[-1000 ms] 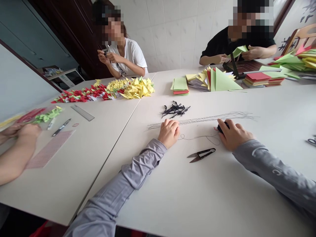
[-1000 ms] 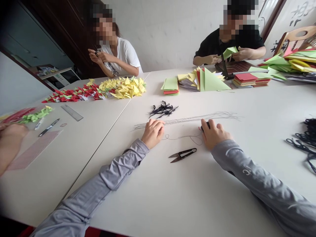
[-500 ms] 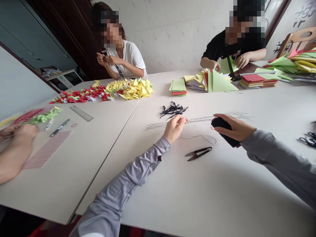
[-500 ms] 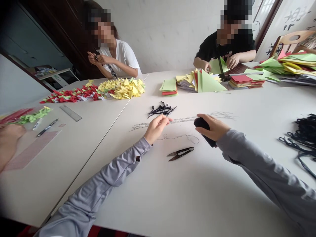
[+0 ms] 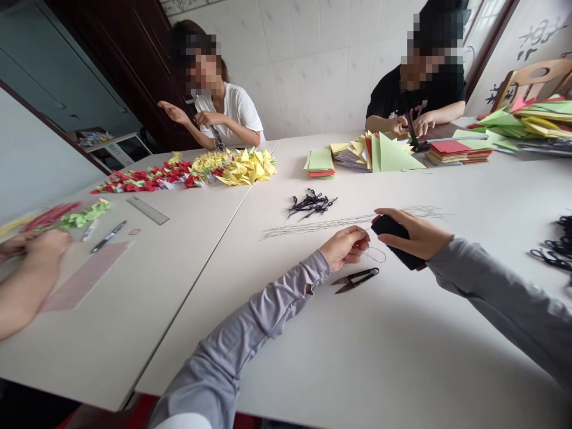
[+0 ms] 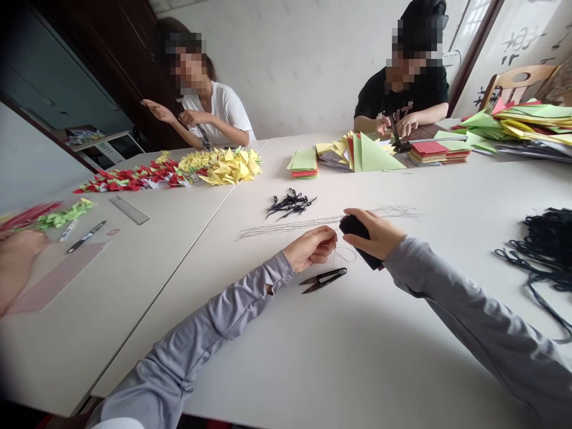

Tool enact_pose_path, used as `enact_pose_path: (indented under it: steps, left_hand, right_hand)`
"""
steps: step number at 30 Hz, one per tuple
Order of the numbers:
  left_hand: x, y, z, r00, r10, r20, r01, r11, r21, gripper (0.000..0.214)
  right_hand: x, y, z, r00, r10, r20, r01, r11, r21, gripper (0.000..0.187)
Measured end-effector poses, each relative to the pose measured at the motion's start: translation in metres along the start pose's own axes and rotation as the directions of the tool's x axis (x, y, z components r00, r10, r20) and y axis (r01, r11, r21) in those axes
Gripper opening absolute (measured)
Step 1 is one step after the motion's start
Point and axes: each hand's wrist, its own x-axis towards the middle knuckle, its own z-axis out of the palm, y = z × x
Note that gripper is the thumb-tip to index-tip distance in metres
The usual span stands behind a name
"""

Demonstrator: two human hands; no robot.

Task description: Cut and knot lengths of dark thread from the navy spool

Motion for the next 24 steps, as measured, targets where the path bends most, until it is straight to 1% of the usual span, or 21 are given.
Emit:
enact_pose_path:
  steps: [2,4,6,7,8,10,11,13,15,16,18,20,22,24]
  left_hand:
    - [-0.001,0.0,0.002,1.0,-0.006,-0.001,0.006,0.999,0.032,0.015]
    - [-0.001,-0.001,0.003,0.996,0.048,-0.078,-0.042,0.996,0.074,0.013]
    - [0.001,-0.004,0.002,0.979,0.117,-0.168,-0.098,0.989,0.114,0.014]
    - [0.002,-0.005,0.001,0.972,0.143,-0.189,-0.12,0.985,0.124,0.016]
    - [0.002,-0.006,0.0,0.969,0.159,-0.187,-0.137,0.983,0.121,0.019]
    - [0.004,-0.006,-0.001,0.98,0.157,-0.122,-0.149,0.986,0.077,0.027]
    - [0.004,-0.006,-0.002,0.988,0.137,-0.069,-0.134,0.99,0.046,0.031]
    - [0.003,-0.005,-0.002,0.997,0.059,0.048,-0.059,0.998,0.001,0.037]
    - [0.001,-0.004,-0.002,0.99,-0.013,0.139,0.01,1.0,0.018,0.039]
    - [0.0,-0.004,-0.002,0.986,-0.025,0.167,0.017,0.999,0.047,0.038]
    - [-0.003,-0.003,-0.001,0.98,-0.002,0.2,-0.019,0.994,0.104,0.033]
    - [-0.006,-0.004,-0.001,0.973,0.036,0.227,-0.062,0.992,0.107,0.031]
    - [-0.007,-0.003,0.0,0.964,0.066,0.257,-0.079,0.996,0.042,0.031]
    - [-0.008,-0.002,0.001,0.953,0.117,0.28,-0.102,0.992,-0.068,0.03]
  right_hand:
    - [-0.001,-0.001,0.001,1.0,-0.001,0.006,0.002,1.0,-0.031,0.057]
    - [-0.002,-0.005,0.0,1.0,0.005,0.012,-0.005,0.999,-0.038,0.056]
    - [-0.003,-0.01,-0.004,0.999,-0.004,0.044,0.004,1.0,-0.006,0.058]
    - [-0.004,-0.012,-0.006,0.998,-0.014,0.062,0.013,1.0,0.018,0.059]
    - [-0.004,-0.014,-0.009,0.996,-0.029,0.084,0.026,0.999,0.044,0.061]
    - [-0.004,-0.016,-0.012,0.993,-0.057,0.103,0.049,0.996,0.08,0.063]
    - [-0.004,-0.016,-0.012,0.994,-0.062,0.087,0.055,0.995,0.084,0.063]
    - [-0.003,-0.012,-0.01,0.997,-0.062,0.035,0.059,0.996,0.063,0.059]
    - [-0.001,-0.005,-0.005,0.999,-0.046,-0.008,0.046,0.999,0.001,0.056]
    - [-0.001,-0.001,-0.002,0.999,-0.033,-0.012,0.033,0.999,-0.037,0.055]
    - [0.0,0.005,0.005,1.0,-0.003,-0.014,0.001,0.994,-0.111,0.055]
    - [-0.001,0.007,0.01,1.0,0.011,-0.009,-0.012,0.986,-0.166,0.054]
    - [-0.003,0.005,0.014,0.999,0.04,0.022,-0.034,0.973,-0.226,0.055]
    - [-0.006,-0.001,0.015,0.989,0.126,0.075,-0.096,0.944,-0.315,0.058]
